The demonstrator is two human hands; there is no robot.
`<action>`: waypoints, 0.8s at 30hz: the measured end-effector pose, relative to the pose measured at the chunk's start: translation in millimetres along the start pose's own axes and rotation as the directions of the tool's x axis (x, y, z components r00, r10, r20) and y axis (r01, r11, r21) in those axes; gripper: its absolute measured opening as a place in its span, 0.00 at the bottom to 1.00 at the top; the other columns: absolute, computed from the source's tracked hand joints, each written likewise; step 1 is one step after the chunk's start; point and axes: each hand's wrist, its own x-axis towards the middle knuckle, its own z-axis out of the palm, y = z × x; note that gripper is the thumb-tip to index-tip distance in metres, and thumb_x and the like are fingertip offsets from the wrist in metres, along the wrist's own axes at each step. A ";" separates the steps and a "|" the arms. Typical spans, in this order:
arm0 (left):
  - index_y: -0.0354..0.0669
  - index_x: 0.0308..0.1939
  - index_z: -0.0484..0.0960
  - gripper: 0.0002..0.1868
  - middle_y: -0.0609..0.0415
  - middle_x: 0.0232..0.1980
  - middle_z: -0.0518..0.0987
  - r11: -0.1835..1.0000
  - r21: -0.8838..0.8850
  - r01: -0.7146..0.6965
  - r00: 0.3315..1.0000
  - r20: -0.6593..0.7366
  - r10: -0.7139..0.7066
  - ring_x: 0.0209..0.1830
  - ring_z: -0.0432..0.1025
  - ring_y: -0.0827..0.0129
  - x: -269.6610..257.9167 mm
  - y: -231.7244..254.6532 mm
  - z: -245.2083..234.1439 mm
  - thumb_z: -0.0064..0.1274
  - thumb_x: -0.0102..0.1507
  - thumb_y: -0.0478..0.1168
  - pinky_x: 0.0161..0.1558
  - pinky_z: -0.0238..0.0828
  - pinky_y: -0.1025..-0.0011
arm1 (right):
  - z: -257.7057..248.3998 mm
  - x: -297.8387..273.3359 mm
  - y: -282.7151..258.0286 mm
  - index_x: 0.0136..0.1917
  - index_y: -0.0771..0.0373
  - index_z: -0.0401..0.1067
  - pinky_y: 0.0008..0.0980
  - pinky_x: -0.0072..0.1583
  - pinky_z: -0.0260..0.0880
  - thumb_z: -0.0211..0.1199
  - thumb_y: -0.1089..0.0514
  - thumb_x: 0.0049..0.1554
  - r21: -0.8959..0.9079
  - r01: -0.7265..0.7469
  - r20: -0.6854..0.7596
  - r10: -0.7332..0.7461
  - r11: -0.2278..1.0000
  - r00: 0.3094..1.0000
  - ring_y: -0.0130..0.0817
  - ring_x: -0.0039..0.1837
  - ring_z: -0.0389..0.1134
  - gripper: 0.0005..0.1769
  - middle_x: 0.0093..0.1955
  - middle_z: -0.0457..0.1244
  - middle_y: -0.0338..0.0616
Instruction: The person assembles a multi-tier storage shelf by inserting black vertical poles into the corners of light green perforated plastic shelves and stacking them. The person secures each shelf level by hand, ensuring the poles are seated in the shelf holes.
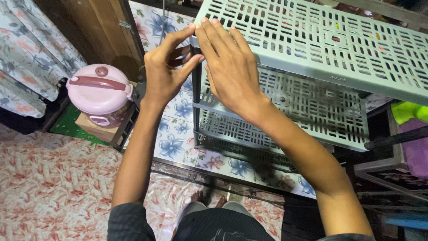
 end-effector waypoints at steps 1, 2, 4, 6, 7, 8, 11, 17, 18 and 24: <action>0.38 0.66 0.77 0.28 0.51 0.61 0.84 1.000 0.011 -0.007 1.000 0.001 0.007 0.47 0.79 0.76 -1.6 0.3 -0.2 0.70 0.64 0.29 0.53 0.83 0.75 | 0.4 -0.9 -0.6 0.78 0.73 0.57 0.52 0.78 0.52 0.69 0.64 0.56 -0.004 0.001 0.005 -0.001 1.000 1.000 0.53 0.81 0.55 0.41 0.79 0.55 0.60; 0.39 0.67 0.77 0.28 0.51 0.61 0.84 1.000 0.022 -0.014 1.000 0.002 0.014 0.46 0.78 0.77 -2.8 0.3 -0.3 0.70 0.65 0.29 0.52 0.83 0.75 | 0.8 -1.3 -0.4 0.78 0.73 0.57 0.52 0.78 0.53 0.68 0.64 0.56 -0.008 0.002 0.010 -0.002 1.000 1.000 0.53 0.81 0.55 0.41 0.80 0.54 0.60; 0.39 0.69 0.76 0.29 0.51 0.62 0.83 0.999 0.041 -0.024 1.000 0.006 0.023 0.45 0.78 0.77 -2.6 0.2 -0.5 0.70 0.65 0.30 0.52 0.82 0.74 | 0.8 -1.0 0.4 0.79 0.73 0.56 0.52 0.78 0.53 0.68 0.64 0.56 -0.022 0.009 0.017 -0.009 1.000 1.000 0.53 0.81 0.54 0.42 0.80 0.54 0.60; 0.39 0.71 0.74 0.31 0.51 0.65 0.82 0.998 0.056 -0.022 1.000 0.020 0.021 0.47 0.79 0.76 -4.4 1.8 -1.0 0.70 0.66 0.30 0.52 0.83 0.74 | 0.3 -2.4 0.8 0.80 0.74 0.54 0.53 0.78 0.54 0.68 0.64 0.57 -0.034 0.015 0.026 -0.015 0.999 1.000 0.53 0.81 0.54 0.43 0.81 0.53 0.61; 0.40 0.72 0.73 0.31 0.50 0.68 0.80 0.997 0.051 -0.052 0.998 0.030 0.051 0.53 0.79 0.72 -3.4 3.6 -1.7 0.69 0.67 0.30 0.55 0.83 0.73 | -0.5 -1.7 1.6 0.80 0.74 0.54 0.54 0.77 0.53 0.68 0.63 0.57 -0.029 0.018 0.033 -0.017 0.999 0.999 0.53 0.81 0.54 0.43 0.80 0.53 0.62; 0.40 0.72 0.72 0.31 0.49 0.70 0.78 0.996 0.046 -0.082 0.996 0.040 0.080 0.59 0.80 0.69 -2.2 5.9 -3.2 0.68 0.68 0.30 0.59 0.83 0.71 | -1.7 -1.0 2.4 0.80 0.75 0.54 0.55 0.76 0.53 0.67 0.62 0.56 -0.024 0.020 0.039 -0.019 1.000 0.999 0.53 0.81 0.53 0.43 0.80 0.53 0.62; 0.38 0.72 0.70 0.28 0.43 0.76 0.70 0.972 0.133 -0.191 0.980 0.075 0.183 0.70 0.76 0.57 1.9 12.9 -10.5 0.63 0.70 0.29 0.65 0.80 0.67 | -5.6 -0.1 4.1 0.79 0.75 0.54 0.57 0.76 0.52 0.66 0.61 0.58 -0.016 0.018 0.063 -0.017 1.000 0.998 0.54 0.81 0.53 0.41 0.79 0.53 0.63; 0.37 0.72 0.73 0.27 0.42 0.73 0.73 0.900 0.320 -0.295 0.954 0.155 0.257 0.71 0.74 0.52 10.2 21.0 -13.4 0.57 0.69 0.27 0.70 0.74 0.63 | -10.1 -2.8 7.7 0.78 0.74 0.56 0.56 0.77 0.51 0.63 0.62 0.59 0.003 -0.005 0.083 0.005 1.000 0.997 0.54 0.81 0.53 0.37 0.79 0.54 0.63; 0.37 0.73 0.73 0.29 0.42 0.72 0.74 0.887 0.353 -0.298 0.953 0.170 0.252 0.71 0.74 0.51 10.3 21.7 -12.4 0.57 0.67 0.26 0.70 0.74 0.61 | -10.2 -2.9 7.8 0.78 0.74 0.56 0.56 0.77 0.51 0.63 0.63 0.59 0.012 -0.009 0.079 0.008 1.000 0.997 0.54 0.81 0.53 0.37 0.79 0.54 0.63; 0.38 0.73 0.72 0.27 0.41 0.72 0.75 0.867 0.405 -0.289 0.957 0.133 0.257 0.71 0.73 0.51 5.0 23.9 -7.1 0.58 0.69 0.28 0.70 0.73 0.62 | -9.6 -6.7 7.6 0.78 0.75 0.56 0.55 0.77 0.52 0.64 0.62 0.57 0.021 -0.008 0.039 0.007 1.000 0.999 0.54 0.81 0.54 0.39 0.79 0.55 0.62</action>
